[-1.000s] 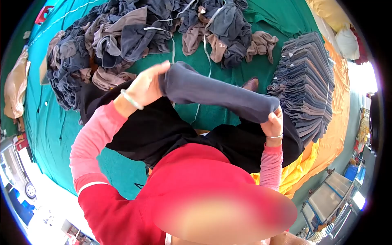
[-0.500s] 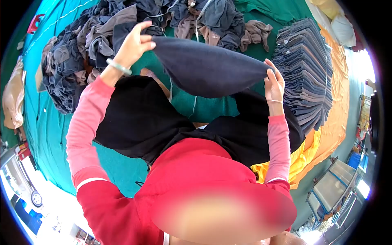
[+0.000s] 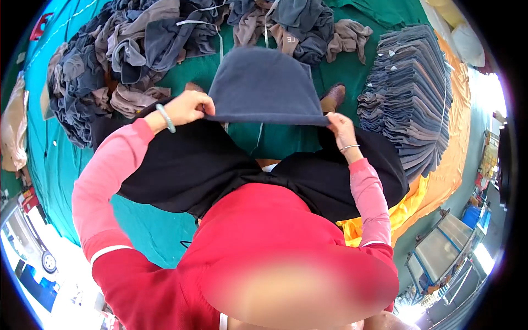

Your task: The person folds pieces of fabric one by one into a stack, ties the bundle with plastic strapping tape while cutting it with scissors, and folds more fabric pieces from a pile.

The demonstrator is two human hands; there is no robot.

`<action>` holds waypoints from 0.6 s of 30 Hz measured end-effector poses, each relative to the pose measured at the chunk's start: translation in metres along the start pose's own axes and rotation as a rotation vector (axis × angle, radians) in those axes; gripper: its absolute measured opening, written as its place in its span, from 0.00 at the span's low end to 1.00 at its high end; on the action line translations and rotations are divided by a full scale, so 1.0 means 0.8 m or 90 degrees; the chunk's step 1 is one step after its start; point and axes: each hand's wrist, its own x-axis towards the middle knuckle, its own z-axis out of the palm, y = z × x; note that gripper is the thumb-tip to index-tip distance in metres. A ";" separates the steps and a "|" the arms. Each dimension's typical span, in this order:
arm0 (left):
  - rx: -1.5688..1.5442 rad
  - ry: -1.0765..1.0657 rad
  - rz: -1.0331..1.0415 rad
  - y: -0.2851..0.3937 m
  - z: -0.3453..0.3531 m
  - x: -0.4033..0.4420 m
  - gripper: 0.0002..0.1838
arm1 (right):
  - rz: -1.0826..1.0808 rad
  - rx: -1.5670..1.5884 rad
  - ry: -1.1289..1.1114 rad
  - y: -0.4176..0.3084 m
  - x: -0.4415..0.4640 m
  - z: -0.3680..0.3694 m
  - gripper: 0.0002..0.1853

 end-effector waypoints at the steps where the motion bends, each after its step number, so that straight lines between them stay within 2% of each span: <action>1: -0.021 -0.024 -0.023 -0.017 0.013 0.007 0.13 | 0.054 -0.013 0.015 0.010 -0.001 0.010 0.12; 4: -0.065 -0.051 -0.113 -0.087 0.034 0.039 0.15 | 0.154 -0.111 -0.036 0.054 0.027 -0.003 0.13; 6: -0.084 0.058 -0.156 -0.118 0.030 0.074 0.16 | 0.152 -0.107 0.005 0.065 0.055 -0.001 0.13; 7: -0.133 0.155 -0.151 -0.129 0.022 0.089 0.16 | 0.149 -0.060 0.009 0.071 0.079 -0.009 0.11; 8: -0.072 0.258 -0.141 -0.150 0.016 0.108 0.18 | 0.145 -0.013 0.014 0.077 0.105 -0.019 0.10; 10: 0.011 0.436 -0.203 -0.138 0.005 0.132 0.23 | 0.075 -0.155 0.062 0.057 0.146 -0.012 0.14; 12: -0.033 0.481 -0.185 -0.148 -0.011 0.151 0.22 | -0.241 -0.342 0.095 0.102 0.226 -0.039 0.19; 13: -0.011 0.466 -0.126 -0.130 -0.017 0.149 0.19 | -0.260 -0.428 0.105 0.089 0.243 -0.033 0.20; 15: -0.026 0.393 -0.111 -0.093 -0.027 0.146 0.17 | -0.298 -0.577 0.097 0.049 0.250 0.004 0.19; 16: -0.032 0.358 -0.104 -0.073 -0.032 0.143 0.15 | -0.251 -0.663 0.078 0.037 0.259 0.021 0.17; 18: -0.024 0.245 -0.060 -0.035 -0.037 0.137 0.13 | -0.299 -0.842 0.132 0.023 0.261 0.057 0.15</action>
